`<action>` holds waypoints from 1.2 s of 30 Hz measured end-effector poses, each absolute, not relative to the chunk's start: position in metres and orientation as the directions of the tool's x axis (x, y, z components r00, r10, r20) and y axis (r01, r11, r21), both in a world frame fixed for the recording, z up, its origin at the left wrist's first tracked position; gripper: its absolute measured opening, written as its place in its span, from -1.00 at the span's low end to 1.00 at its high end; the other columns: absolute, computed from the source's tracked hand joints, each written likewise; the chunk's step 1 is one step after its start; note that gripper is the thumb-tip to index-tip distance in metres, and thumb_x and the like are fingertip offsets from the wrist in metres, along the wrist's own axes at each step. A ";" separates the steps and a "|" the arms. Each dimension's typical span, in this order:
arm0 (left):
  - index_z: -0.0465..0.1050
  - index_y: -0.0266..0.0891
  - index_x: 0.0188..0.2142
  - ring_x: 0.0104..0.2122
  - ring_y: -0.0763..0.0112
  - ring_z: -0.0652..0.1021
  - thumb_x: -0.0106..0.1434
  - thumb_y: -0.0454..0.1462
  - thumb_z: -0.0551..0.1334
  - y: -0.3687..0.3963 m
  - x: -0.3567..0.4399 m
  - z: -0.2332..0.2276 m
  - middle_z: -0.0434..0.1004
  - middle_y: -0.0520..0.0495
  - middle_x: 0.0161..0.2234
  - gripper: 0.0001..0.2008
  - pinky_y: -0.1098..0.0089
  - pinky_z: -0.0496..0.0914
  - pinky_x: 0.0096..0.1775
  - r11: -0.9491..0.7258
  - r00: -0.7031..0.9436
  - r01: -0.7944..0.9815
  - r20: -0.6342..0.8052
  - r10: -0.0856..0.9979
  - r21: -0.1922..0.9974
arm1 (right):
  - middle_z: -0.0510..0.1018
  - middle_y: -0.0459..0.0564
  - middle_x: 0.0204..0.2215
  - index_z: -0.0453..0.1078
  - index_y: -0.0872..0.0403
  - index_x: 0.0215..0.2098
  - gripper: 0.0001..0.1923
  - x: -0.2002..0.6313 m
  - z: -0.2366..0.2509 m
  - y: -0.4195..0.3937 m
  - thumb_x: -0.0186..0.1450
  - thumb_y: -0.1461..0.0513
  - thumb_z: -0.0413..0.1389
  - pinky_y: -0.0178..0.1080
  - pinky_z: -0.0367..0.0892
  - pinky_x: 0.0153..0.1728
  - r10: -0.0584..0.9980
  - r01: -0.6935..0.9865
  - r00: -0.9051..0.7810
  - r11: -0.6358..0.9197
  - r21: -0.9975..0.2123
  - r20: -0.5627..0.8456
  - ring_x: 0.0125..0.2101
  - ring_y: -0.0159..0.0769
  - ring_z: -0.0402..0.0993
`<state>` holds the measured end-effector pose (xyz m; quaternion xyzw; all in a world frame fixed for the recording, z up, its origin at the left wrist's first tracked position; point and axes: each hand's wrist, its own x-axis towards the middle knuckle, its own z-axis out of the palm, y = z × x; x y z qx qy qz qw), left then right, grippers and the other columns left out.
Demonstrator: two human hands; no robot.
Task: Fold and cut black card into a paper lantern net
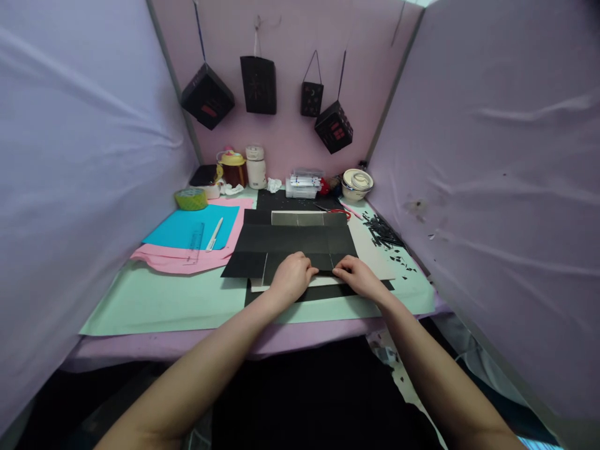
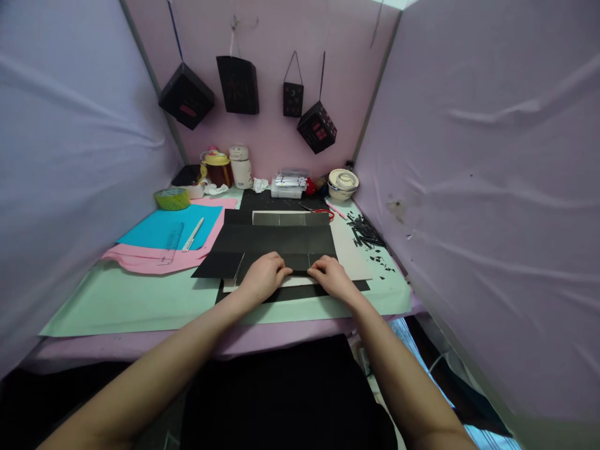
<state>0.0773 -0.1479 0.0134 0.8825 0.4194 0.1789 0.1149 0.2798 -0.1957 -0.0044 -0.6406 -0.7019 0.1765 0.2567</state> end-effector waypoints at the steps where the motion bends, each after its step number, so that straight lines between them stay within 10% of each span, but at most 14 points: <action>1: 0.51 -0.27 -0.44 -0.27 0.27 0.49 0.29 -0.19 0.17 -0.145 0.078 0.015 0.45 -0.12 -0.34 -0.74 0.34 0.34 -0.17 -0.607 0.580 0.711 0.191 0.792 0.354 | 0.46 -0.03 -0.38 0.46 0.07 -0.44 -0.78 0.281 -0.003 -0.193 0.28 0.17 0.05 -0.25 0.27 -0.23 0.994 0.800 -0.051 0.100 -0.591 0.100 -0.30 -0.28 0.39; 20: 0.47 -0.22 -0.46 -0.15 0.07 0.40 0.19 -0.11 0.19 -0.129 0.085 0.006 0.40 -0.18 -0.25 -0.76 0.18 0.32 -0.16 -0.482 0.500 0.799 0.047 0.865 0.359 | 0.40 -0.10 -0.46 0.37 0.05 -0.46 -0.87 0.279 -0.005 -0.179 0.18 0.16 0.12 -0.32 0.13 -0.41 1.000 0.838 0.014 0.003 -0.545 0.027 -0.42 -0.35 0.29; 36: 0.44 -0.18 -0.50 -0.13 0.21 0.39 0.10 -0.18 0.32 -0.132 0.067 0.014 0.46 0.00 -0.25 -0.85 0.27 0.22 -0.12 -0.564 0.639 0.655 0.029 0.769 0.502 | 0.40 -0.14 -0.50 0.42 0.10 -0.47 -0.80 0.288 0.012 -0.190 0.10 0.11 0.17 -0.33 0.18 -0.42 0.985 0.573 -0.159 0.031 -0.819 -0.074 -0.48 -0.41 0.27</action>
